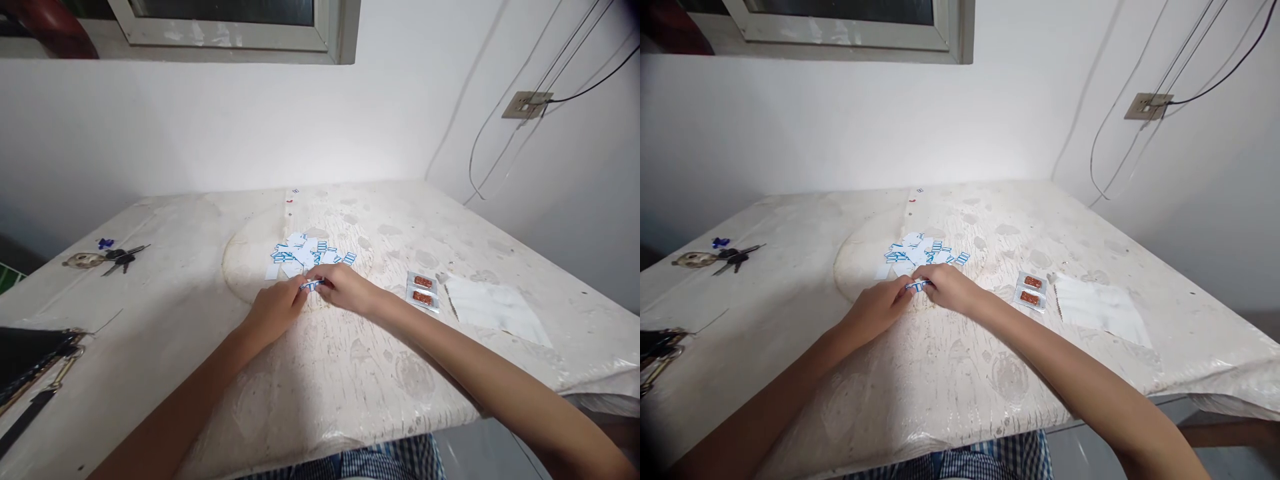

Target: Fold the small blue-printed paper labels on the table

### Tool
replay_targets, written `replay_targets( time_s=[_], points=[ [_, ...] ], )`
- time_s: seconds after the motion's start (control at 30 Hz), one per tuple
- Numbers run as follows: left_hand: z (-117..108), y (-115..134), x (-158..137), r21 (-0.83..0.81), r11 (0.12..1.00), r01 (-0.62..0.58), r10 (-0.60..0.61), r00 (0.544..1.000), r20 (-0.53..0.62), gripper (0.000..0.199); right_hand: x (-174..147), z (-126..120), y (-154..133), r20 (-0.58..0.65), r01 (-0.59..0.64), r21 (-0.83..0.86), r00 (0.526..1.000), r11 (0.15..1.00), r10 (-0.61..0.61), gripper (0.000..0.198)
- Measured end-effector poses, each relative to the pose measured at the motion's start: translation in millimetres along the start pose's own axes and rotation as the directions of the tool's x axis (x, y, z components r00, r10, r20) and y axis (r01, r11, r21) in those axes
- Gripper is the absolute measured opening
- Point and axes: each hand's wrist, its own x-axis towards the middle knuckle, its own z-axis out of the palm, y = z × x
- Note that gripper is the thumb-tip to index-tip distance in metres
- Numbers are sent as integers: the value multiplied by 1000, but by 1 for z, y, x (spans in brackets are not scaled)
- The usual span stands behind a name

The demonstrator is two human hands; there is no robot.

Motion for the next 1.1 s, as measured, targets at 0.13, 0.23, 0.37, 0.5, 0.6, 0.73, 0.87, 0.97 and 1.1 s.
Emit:
replay_targets(
  time_s=[0.13, 0.23, 0.37, 0.5, 0.6, 0.73, 0.87, 0.97, 1.1],
  points=[
    [0, 2, 0, 49, 999, 9, -10, 1000, 17, 30, 0, -12, 1, 40, -73, -22, 996, 997, 74, 31],
    [0, 3, 1, 85, 996, 27, -30, 999, 38, 29, 0, -26, 16, -91, -253, -262, 967, 931, 238, 29],
    [2, 2, 2, 103, 994, 26, -29, 999, 31, 29, -2, -38, 48, -212, -370, -535, 929, 759, 303, 21],
    [4, 1, 2, 110, 994, 22, -24, 999, 23, 29, 0, -42, 62, -107, -380, -402, 923, 833, 369, 34],
    [3, 2, 2, 113, 993, 19, -22, 1000, 20, 28, 2, -46, 61, -75, -469, -258, 881, 845, 466, 44],
    [2, 3, 2, 98, 995, 19, -21, 1000, 20, 27, 2, -52, 60, 1, -536, -104, 842, 838, 539, 37],
    [2, 3, 3, 103, 995, 20, -22, 999, 25, 27, 0, -56, 59, 44, -575, -78, 814, 815, 579, 27],
    [3, 2, 3, 111, 994, 16, -18, 1000, 19, 27, -1, -60, 53, 104, -565, -93, 814, 820, 572, 7],
    [3, 2, 3, 104, 995, 8, -10, 1000, 16, 27, -3, -64, 46, 138, -553, -154, 809, 819, 572, 5]
  ],
)
